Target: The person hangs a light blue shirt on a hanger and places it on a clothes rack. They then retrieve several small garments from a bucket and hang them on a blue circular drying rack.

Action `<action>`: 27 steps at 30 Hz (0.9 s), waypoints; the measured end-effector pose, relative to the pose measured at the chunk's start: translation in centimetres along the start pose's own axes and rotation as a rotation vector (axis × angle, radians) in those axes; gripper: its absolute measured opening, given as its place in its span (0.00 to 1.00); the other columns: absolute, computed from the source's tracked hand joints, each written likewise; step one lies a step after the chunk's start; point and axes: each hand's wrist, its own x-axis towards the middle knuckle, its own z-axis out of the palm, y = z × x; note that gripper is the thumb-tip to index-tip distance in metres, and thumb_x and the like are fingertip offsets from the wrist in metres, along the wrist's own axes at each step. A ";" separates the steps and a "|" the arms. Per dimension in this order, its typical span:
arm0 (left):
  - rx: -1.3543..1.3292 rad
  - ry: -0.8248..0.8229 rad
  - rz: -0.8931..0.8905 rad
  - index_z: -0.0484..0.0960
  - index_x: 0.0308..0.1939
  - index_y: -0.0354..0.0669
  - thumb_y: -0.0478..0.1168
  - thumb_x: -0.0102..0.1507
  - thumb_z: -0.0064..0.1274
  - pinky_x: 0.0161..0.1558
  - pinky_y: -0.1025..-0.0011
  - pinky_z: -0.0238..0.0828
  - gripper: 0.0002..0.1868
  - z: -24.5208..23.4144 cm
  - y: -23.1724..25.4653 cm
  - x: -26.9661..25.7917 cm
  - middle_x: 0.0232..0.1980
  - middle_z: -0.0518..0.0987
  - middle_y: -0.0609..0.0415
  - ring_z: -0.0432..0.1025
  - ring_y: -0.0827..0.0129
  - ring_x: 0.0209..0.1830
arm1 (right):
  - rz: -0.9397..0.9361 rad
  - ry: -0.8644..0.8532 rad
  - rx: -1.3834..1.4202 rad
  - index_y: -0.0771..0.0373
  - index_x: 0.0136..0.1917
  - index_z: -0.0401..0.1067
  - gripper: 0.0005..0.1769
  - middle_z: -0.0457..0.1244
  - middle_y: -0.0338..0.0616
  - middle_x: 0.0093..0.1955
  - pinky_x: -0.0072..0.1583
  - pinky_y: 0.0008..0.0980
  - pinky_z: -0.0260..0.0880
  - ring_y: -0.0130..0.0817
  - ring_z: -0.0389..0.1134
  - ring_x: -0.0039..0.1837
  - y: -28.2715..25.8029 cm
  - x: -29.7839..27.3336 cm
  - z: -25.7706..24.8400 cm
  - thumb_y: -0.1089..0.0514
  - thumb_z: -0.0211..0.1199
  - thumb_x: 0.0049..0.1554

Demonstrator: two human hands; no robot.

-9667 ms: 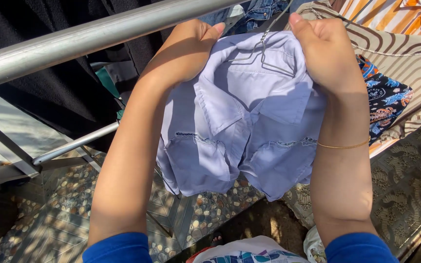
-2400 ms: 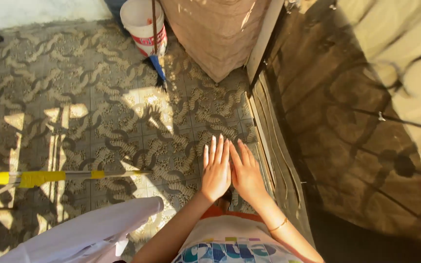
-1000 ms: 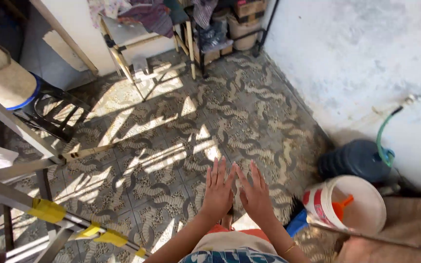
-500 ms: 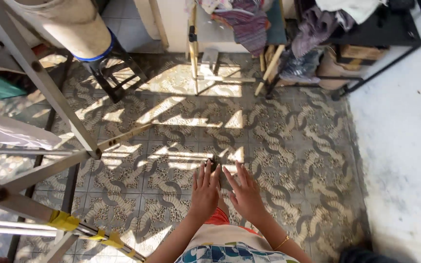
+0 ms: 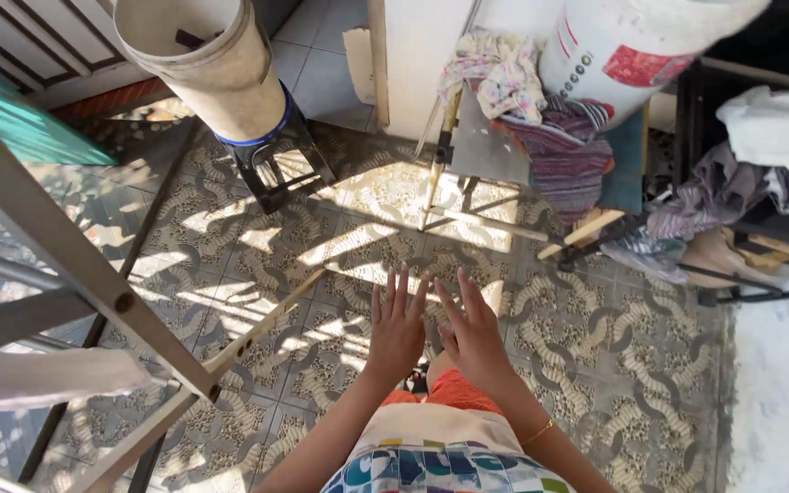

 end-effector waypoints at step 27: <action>-0.193 0.245 -0.579 0.47 0.66 0.41 0.43 0.61 0.27 0.61 0.42 0.30 0.28 2.3 -28.7 34.2 0.68 0.44 0.37 0.35 0.44 0.69 | -0.424 -0.416 -0.073 0.45 0.71 0.32 0.40 0.28 0.49 0.73 0.63 0.50 0.47 0.50 0.31 0.73 6.9 52.9 4.9 0.56 0.52 0.53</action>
